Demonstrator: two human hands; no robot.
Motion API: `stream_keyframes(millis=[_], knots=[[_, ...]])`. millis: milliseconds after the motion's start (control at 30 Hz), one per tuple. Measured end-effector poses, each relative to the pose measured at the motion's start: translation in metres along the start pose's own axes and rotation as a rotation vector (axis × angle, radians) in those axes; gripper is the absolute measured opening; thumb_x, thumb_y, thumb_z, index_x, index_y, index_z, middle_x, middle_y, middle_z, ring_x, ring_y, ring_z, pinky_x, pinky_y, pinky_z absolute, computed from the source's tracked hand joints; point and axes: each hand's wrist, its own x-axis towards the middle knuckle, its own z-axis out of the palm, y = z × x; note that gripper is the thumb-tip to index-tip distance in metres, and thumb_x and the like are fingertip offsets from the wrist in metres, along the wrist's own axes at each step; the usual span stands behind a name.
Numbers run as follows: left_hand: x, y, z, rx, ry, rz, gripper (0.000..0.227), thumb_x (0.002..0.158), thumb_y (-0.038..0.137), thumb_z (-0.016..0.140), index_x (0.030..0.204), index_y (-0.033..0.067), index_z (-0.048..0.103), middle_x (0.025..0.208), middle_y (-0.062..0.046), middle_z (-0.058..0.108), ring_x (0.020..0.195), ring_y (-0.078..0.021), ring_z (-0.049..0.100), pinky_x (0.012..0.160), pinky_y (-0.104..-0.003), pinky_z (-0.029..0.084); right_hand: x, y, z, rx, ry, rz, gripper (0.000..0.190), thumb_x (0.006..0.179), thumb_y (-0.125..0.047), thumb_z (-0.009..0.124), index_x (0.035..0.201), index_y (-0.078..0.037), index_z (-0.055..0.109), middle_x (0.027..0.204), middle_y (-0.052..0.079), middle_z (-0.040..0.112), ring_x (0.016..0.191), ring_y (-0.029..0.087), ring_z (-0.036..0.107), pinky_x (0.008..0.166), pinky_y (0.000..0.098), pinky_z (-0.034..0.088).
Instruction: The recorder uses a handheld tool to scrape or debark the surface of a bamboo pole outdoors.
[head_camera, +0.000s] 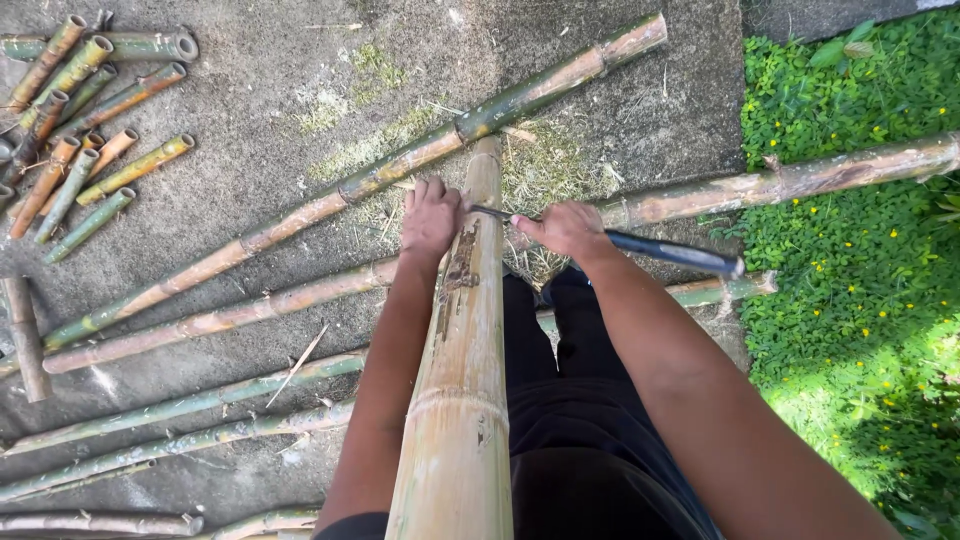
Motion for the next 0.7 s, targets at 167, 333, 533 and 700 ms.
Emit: stream_keyframes(millis=[167,333,533,700], knots=[[-0.021,0.003,-0.031,0.019,-0.056,0.015,0.045,0.105,0.046,0.054,0.094,0.0085,0.076,0.11,-0.011,0.061,0.105,-0.0265,0.05,0.097,-0.044,0.041,-0.015,0.016,0.005,0.069,0.014,0.065,0.099,0.088,-0.092,0.025,0.076,-0.01,0.079,0.067,0.008,0.062,0.07,0.019,0.058,0.062,0.0386,0.042],[-0.071,0.043,-0.126,-0.178,0.495,0.268,0.031,0.099,0.029,0.068,0.112,0.0021,0.075,0.118,-0.014,0.062,0.108,-0.03,0.053,0.095,-0.044,0.041,-0.073,0.009,0.007,0.149,0.031,0.018,0.091,0.085,-0.09,0.024,0.079,-0.017,0.078,0.061,0.01,0.06,0.065,0.027,0.065,0.061,0.0494,0.05],[-0.071,0.022,-0.093,-0.272,0.171,0.398,0.019,0.098,0.027,0.075,0.109,0.0124,0.08,0.114,0.001,0.071,0.106,-0.0185,0.064,0.102,-0.039,0.056,-0.097,-0.003,0.02,0.252,0.1,-0.056,0.087,0.085,-0.086,0.03,0.076,-0.014,0.079,0.063,0.02,0.067,0.072,0.037,0.071,0.071,0.0513,0.054],[-0.053,0.016,-0.07,-0.247,0.07,0.299,0.028,0.102,0.031,0.065,0.118,0.0116,0.077,0.127,-0.002,0.068,0.118,-0.0215,0.061,0.108,-0.038,0.054,-0.069,0.0,0.037,0.246,0.139,-0.04,0.09,0.09,-0.085,0.031,0.074,-0.009,0.077,0.068,0.02,0.069,0.076,0.038,0.07,0.075,0.0511,0.054]])
